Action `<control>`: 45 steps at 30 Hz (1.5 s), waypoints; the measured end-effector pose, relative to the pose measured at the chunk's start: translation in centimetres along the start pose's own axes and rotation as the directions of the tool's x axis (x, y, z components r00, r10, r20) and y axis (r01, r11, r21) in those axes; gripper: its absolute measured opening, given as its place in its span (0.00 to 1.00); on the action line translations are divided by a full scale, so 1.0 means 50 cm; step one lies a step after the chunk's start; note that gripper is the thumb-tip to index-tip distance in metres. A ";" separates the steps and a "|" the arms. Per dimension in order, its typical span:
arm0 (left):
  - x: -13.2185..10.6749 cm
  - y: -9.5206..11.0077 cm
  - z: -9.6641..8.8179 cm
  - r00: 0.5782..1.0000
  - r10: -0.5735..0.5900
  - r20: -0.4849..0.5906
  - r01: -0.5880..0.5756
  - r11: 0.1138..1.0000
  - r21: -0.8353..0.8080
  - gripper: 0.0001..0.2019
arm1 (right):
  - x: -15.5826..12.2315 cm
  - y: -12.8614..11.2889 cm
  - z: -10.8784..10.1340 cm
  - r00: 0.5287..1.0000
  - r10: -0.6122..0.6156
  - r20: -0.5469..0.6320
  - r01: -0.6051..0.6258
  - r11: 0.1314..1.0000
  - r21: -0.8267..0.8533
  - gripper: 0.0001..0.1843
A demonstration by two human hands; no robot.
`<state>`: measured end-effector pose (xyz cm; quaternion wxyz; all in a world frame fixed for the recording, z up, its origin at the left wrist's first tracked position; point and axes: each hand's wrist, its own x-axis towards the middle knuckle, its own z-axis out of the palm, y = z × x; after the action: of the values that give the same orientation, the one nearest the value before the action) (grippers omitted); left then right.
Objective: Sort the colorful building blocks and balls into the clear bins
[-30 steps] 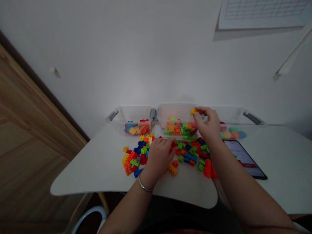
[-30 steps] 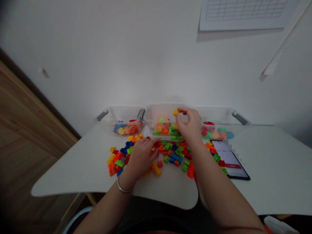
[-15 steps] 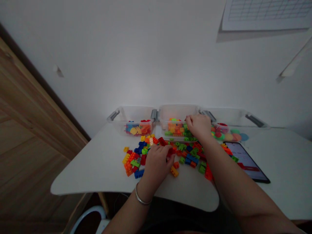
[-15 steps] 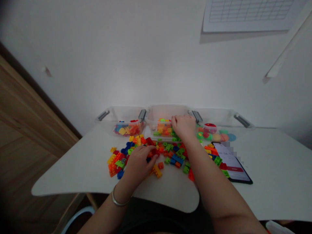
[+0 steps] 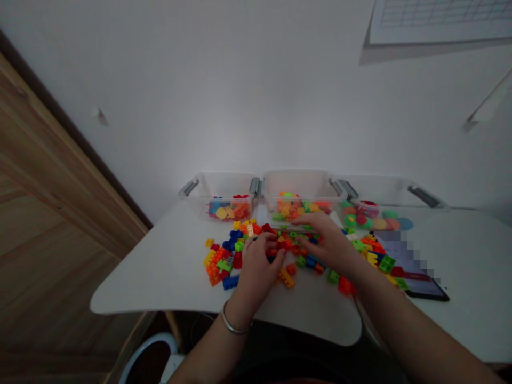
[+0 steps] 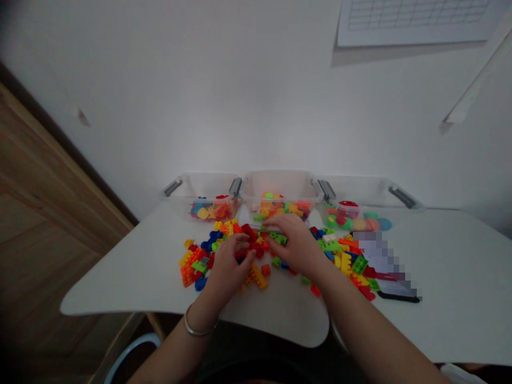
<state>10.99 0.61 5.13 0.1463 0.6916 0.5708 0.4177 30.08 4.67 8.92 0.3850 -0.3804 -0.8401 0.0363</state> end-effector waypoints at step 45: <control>-0.062 -0.028 0.005 0.957 0.262 0.125 -0.288 0.813 0.506 0.26 | 0.103 0.119 -0.026 0.900 0.421 -0.113 -0.426 0.793 -0.436 0.22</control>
<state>10.26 -1.74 2.76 -0.0933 0.7904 0.5524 0.2478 32.45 12.02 10.95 0.2726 -0.6373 -0.7167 -0.0761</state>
